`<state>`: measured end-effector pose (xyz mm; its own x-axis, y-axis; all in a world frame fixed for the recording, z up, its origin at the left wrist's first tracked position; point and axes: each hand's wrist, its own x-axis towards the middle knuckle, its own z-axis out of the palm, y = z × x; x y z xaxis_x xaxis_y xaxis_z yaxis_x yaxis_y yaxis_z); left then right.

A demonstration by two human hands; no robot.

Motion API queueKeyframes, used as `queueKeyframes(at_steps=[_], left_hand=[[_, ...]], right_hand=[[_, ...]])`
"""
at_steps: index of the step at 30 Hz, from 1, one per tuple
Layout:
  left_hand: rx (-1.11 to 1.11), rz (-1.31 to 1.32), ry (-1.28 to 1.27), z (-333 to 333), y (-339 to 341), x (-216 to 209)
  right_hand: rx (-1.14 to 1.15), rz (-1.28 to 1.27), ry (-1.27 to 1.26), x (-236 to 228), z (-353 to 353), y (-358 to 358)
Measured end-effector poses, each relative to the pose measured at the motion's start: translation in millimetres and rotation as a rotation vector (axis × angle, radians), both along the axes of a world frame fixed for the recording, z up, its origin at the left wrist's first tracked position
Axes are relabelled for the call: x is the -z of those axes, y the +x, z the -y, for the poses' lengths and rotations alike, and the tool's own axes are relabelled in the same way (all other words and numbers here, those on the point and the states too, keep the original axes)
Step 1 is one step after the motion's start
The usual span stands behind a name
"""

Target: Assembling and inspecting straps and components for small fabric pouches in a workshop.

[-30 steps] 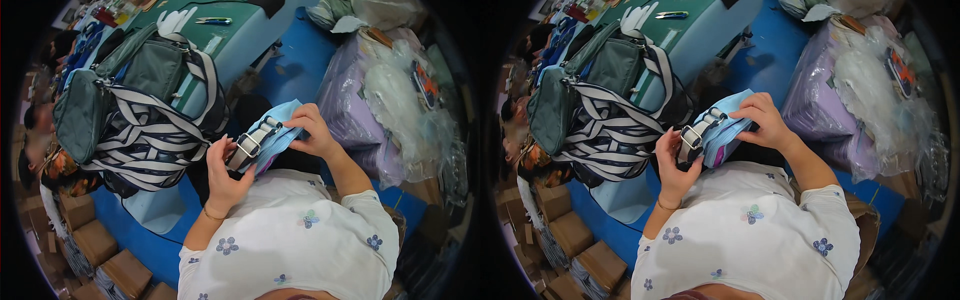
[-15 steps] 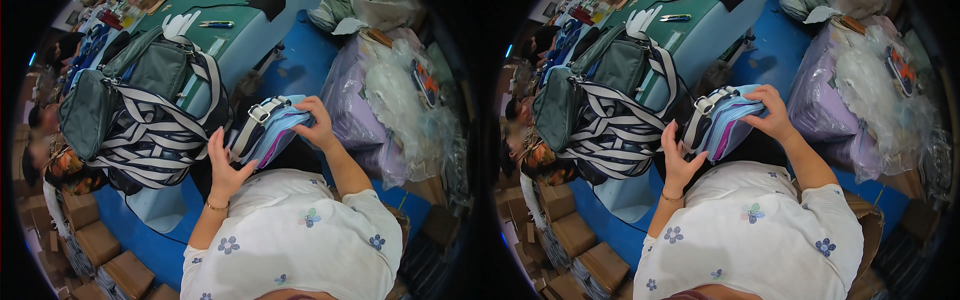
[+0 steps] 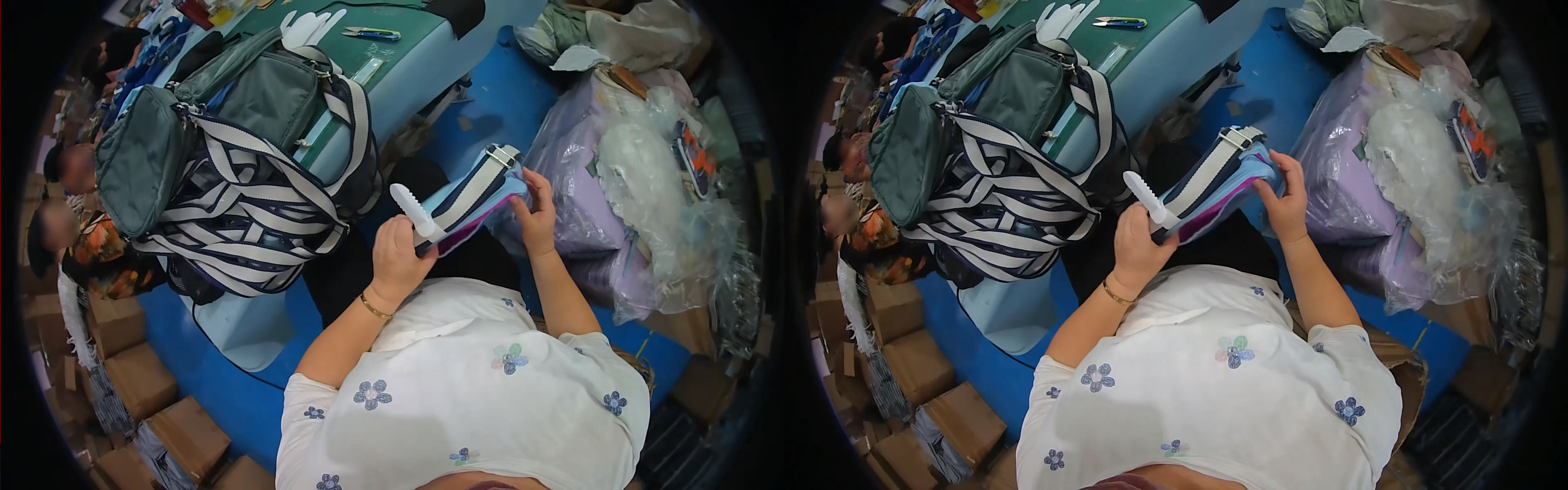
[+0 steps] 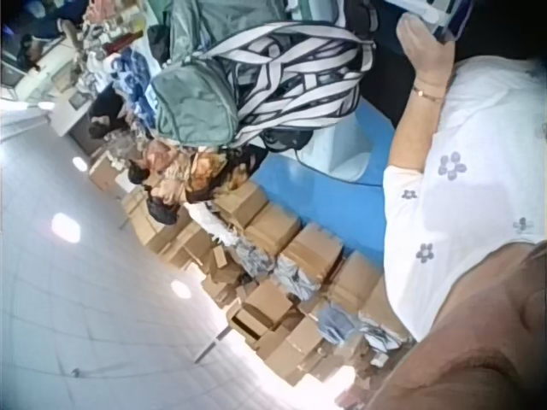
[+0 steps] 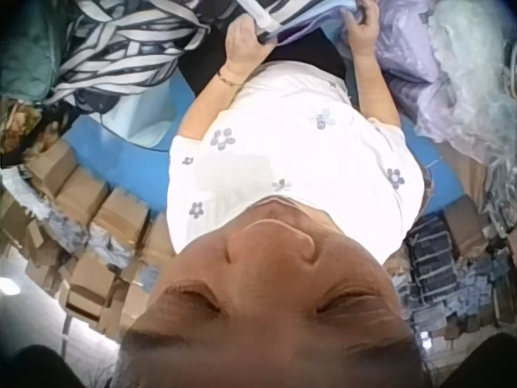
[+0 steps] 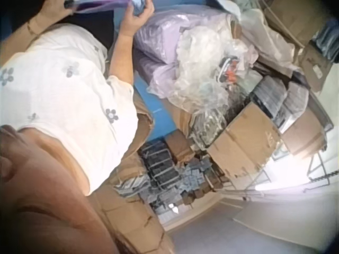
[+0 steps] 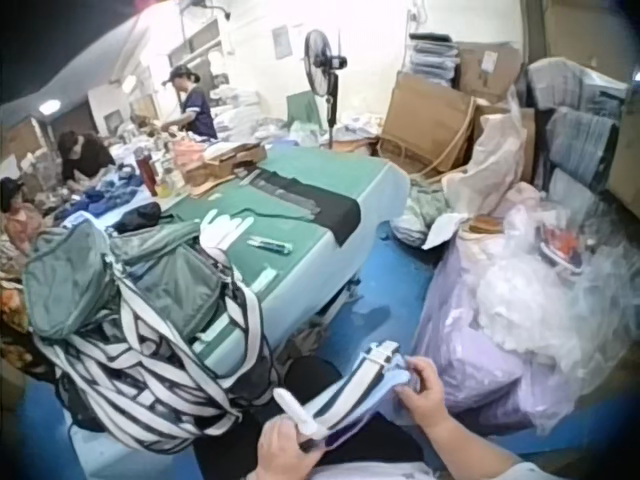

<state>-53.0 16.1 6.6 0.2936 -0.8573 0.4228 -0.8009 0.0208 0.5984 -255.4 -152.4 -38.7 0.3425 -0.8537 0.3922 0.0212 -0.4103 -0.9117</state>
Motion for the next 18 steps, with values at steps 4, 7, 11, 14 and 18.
queueKeyframes(at_steps=[4, 7, 11, 14, 18], left_hand=[[0.042, 0.405, -0.205, 15, 19, -26], [0.042, 0.580, -0.274, 14, 26, -25], [0.067, 0.670, -0.334, 11, 24, -12], [0.103, 0.708, -0.344, 9, 15, -10], [0.174, 0.773, -0.390, 6, 5, -12]], right_hand=[[0.212, -0.126, 0.054, -15, -18, 3], [0.266, -0.338, -0.078, -26, -26, -7], [-0.448, -0.194, 0.792, -6, -52, -13], [-0.692, 0.423, 1.001, -29, -85, 10], [-0.353, 0.865, 1.496, -41, -87, 28]])
